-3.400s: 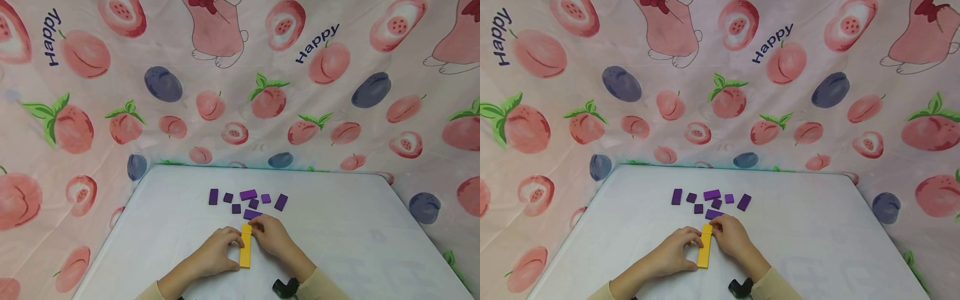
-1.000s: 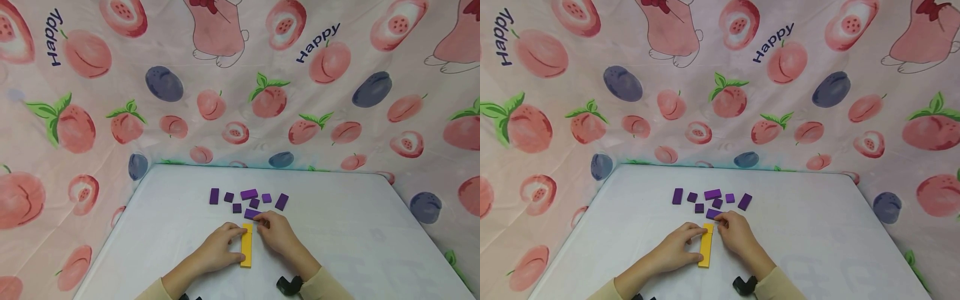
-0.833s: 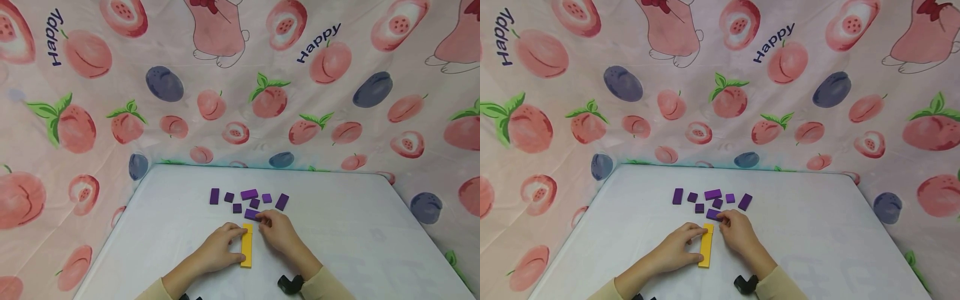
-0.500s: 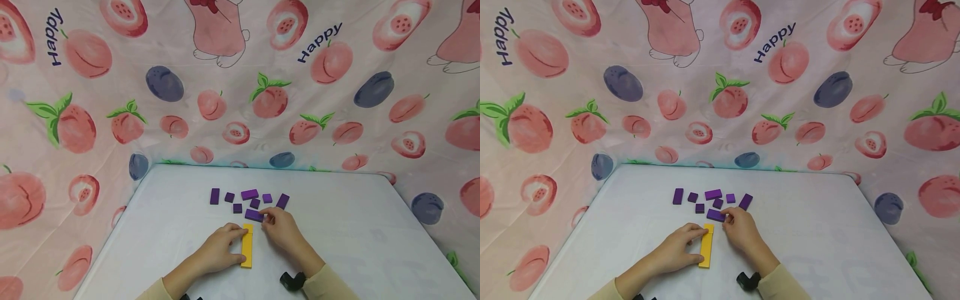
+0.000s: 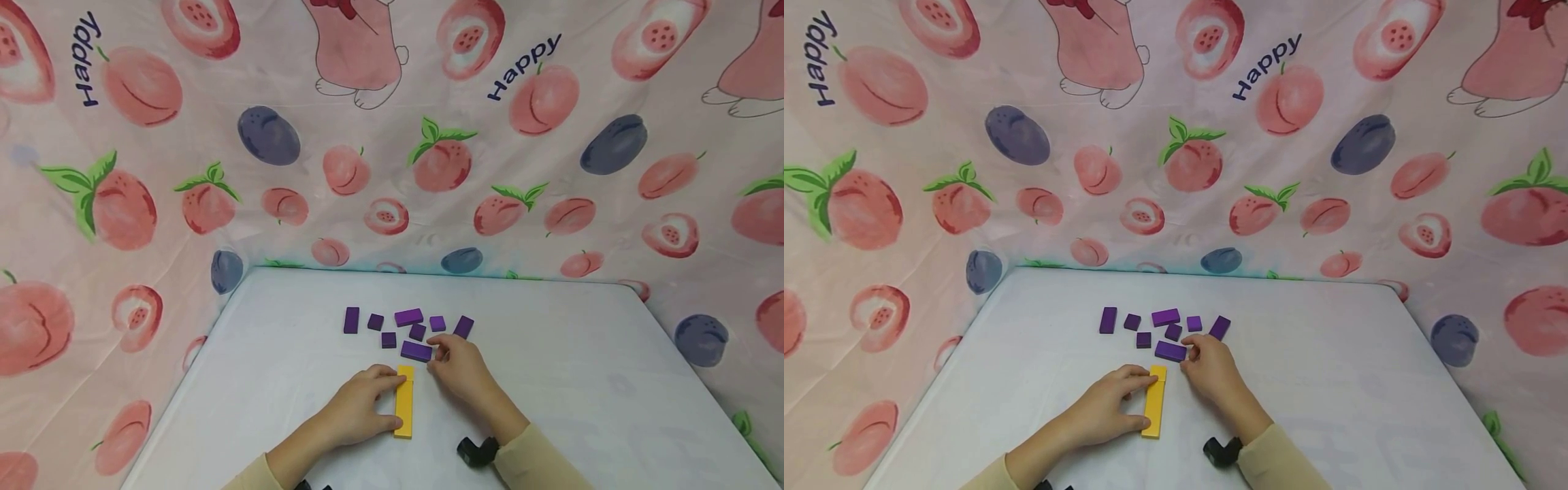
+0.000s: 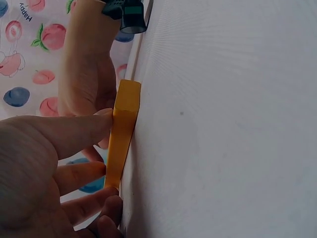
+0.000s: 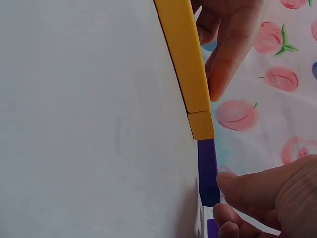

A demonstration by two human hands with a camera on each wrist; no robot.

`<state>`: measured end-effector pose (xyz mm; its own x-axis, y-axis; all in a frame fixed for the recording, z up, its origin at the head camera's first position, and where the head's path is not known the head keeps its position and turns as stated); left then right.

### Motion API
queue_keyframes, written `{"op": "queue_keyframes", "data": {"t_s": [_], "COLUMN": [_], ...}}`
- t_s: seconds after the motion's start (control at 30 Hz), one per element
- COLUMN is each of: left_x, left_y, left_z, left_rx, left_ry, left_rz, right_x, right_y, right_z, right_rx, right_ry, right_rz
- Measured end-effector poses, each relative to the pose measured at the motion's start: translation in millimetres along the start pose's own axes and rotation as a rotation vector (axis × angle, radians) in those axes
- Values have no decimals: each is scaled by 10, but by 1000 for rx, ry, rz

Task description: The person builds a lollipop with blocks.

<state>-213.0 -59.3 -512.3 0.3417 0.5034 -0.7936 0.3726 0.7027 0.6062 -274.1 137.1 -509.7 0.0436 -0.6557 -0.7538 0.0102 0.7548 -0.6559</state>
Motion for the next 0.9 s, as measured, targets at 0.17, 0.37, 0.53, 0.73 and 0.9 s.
{"op": "queue_keyframes", "data": {"t_s": [0.17,0.37,0.53,0.73,0.9], "left_x": [10,18,16,10,0], "left_y": [0,-9,-13,-10,10], "left_z": [4,2,3,-1,1], "left_rx": [4,8,10,5,13], "left_ry": [-6,-3,-1,1,8], "left_rz": [-6,-17,-13,-9,-12], "right_x": [9,30,45,55,61], "right_y": [2,8,1,-19,-26], "right_z": [-31,-63,-82,-93,-96], "right_rx": [11,11,1,-14,-24], "right_ry": [-2,-12,-14,-13,-12], "right_rz": [-6,-8,3,17,15]}}
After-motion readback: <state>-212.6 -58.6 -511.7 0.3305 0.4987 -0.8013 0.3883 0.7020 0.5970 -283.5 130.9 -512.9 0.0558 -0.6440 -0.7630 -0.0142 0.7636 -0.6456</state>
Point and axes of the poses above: each hand's wrist, its own z-axis away from the middle knuckle, its own x-axis out of the palm, y = z × x, the point moved 7 cm from there along -z, towards the middle knuckle, and after that the axes turned 2 degrees about x, right-handed, at the moved point
